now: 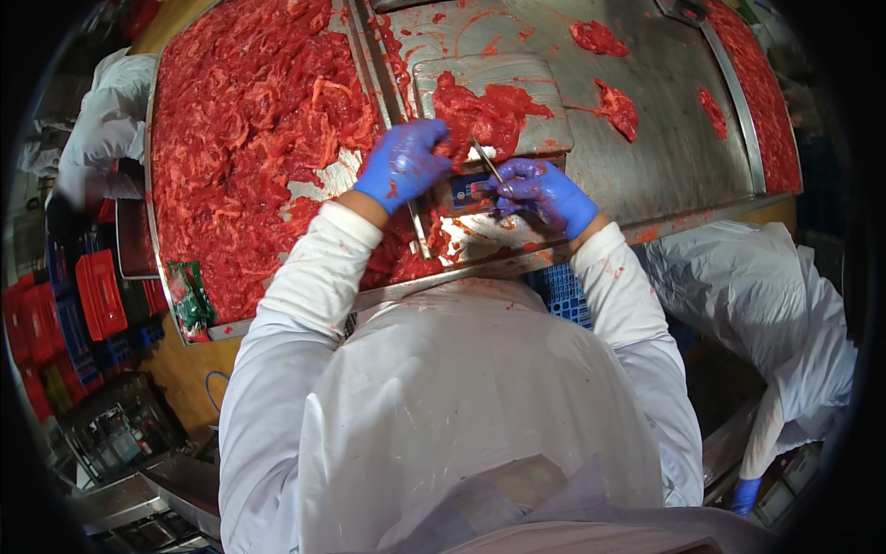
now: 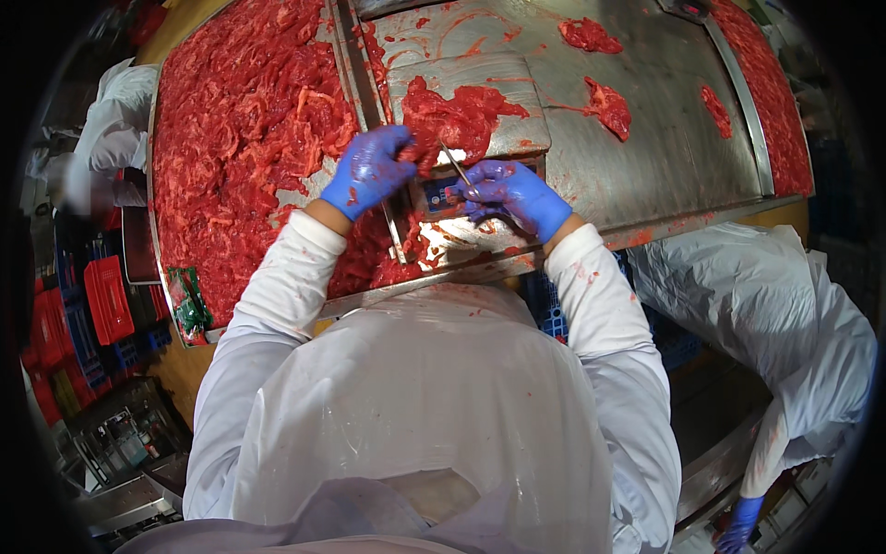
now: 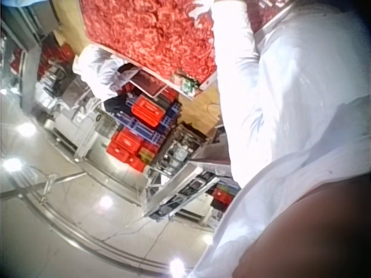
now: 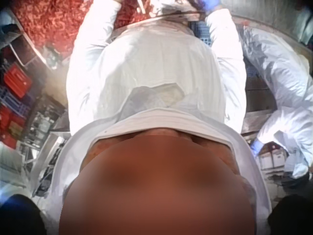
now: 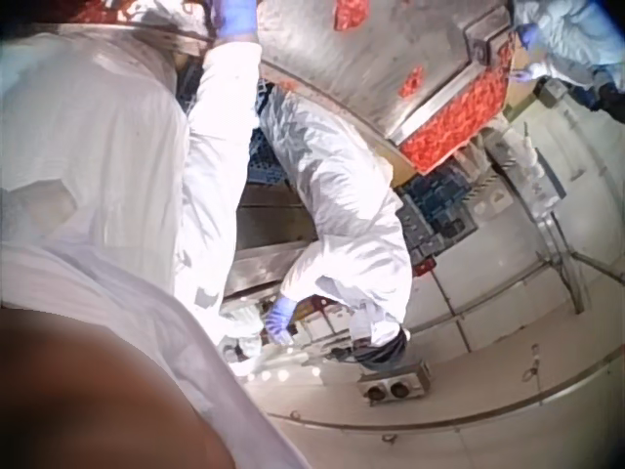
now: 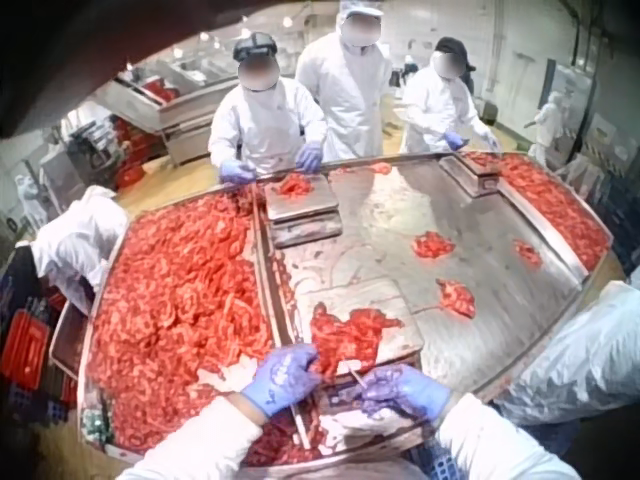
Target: The person uses a knife to cut portions of raw red meat from a large pile on a stainless steel table. They place the cut pieces onto a digital scale, then transfer them into a plastic bag held by a coworker.
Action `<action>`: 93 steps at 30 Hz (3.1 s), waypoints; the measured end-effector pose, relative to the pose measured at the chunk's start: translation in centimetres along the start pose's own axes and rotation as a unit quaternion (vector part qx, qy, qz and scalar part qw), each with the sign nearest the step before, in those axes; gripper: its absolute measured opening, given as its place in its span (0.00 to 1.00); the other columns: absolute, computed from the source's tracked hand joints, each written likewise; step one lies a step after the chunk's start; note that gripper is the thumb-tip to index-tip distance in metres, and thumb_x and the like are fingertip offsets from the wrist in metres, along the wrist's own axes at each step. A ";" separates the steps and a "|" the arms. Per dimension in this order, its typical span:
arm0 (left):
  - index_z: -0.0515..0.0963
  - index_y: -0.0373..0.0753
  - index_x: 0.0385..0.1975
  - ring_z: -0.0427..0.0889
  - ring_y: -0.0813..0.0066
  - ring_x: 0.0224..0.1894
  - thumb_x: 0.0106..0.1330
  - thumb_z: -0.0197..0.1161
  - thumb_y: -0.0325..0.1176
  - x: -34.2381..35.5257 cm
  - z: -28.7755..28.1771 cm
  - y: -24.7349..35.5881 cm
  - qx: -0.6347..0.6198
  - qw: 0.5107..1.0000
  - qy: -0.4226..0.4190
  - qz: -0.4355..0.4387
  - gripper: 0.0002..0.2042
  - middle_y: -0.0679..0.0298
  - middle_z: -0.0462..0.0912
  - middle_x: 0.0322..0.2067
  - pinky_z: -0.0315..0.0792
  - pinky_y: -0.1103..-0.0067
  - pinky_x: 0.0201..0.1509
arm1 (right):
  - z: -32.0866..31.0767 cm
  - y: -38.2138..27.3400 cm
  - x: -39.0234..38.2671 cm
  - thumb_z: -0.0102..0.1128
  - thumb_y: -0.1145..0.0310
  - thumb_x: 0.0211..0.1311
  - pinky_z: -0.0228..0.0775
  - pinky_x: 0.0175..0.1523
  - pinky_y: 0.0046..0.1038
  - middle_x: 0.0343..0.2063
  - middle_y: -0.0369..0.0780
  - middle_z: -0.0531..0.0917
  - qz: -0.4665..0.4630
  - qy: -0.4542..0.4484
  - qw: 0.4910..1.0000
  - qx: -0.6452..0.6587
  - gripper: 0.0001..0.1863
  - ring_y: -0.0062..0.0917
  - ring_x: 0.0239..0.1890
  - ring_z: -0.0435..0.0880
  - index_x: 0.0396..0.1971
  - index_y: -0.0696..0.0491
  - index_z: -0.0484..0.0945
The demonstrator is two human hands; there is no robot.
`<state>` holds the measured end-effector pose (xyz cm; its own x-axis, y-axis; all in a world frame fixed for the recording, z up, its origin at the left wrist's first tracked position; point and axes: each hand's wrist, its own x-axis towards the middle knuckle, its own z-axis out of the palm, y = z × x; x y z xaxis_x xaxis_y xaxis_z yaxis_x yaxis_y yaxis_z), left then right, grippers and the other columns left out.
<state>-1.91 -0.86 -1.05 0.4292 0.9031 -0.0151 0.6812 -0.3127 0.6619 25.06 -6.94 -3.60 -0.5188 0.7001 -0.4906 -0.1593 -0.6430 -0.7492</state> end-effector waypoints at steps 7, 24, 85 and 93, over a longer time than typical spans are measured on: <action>0.79 0.37 0.34 0.84 0.45 0.38 0.57 0.65 0.32 -0.4 -0.5 0.1 -0.045 0.995 -0.064 0.060 0.08 0.47 0.83 0.33 0.77 0.60 0.43 | 1.0 -2.4 -0.4 0.60 0.61 0.77 0.84 0.46 0.29 0.39 0.40 0.86 0.033 -0.041 0.995 0.090 0.16 0.26 0.35 0.86 0.50 0.59 0.79; 0.81 0.38 0.33 0.85 0.52 0.35 0.55 0.65 0.32 -2.4 -3.3 -3.1 -0.058 0.995 -0.067 -0.040 0.08 0.51 0.83 0.30 0.78 0.64 0.42 | 1.6 -6.1 2.2 0.69 0.68 0.68 0.78 0.37 0.22 0.32 0.38 0.87 0.052 0.045 0.991 -0.114 0.09 0.19 0.30 0.84 0.39 0.58 0.85; 0.83 0.39 0.33 0.81 0.54 0.48 0.60 0.69 0.35 -4.0 0.9 -0.6 0.119 0.987 0.096 0.056 0.07 0.57 0.82 0.42 0.75 0.62 0.54 | 0.5 -1.8 -0.2 0.66 0.73 0.69 0.82 0.44 0.26 0.36 0.38 0.86 -0.005 0.042 0.998 -0.038 0.10 0.21 0.35 0.85 0.48 0.58 0.84; 0.87 0.40 0.41 0.79 0.47 0.60 0.60 0.70 0.43 -10.3 -2.5 -11.7 0.186 0.949 -0.055 -0.249 0.15 0.53 0.82 0.55 0.74 0.60 0.65 | 3.7 5.1 -0.9 0.72 0.71 0.63 0.77 0.49 0.23 0.36 0.35 0.87 0.011 -0.083 0.930 -0.359 0.14 0.18 0.40 0.84 0.49 0.54 0.86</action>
<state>-15.78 -5.73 -6.76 0.0452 0.9360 -0.3490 0.9691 0.0437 0.2426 21.64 -12.03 -5.33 -0.6476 0.5926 -0.4790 0.4238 -0.2423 -0.8727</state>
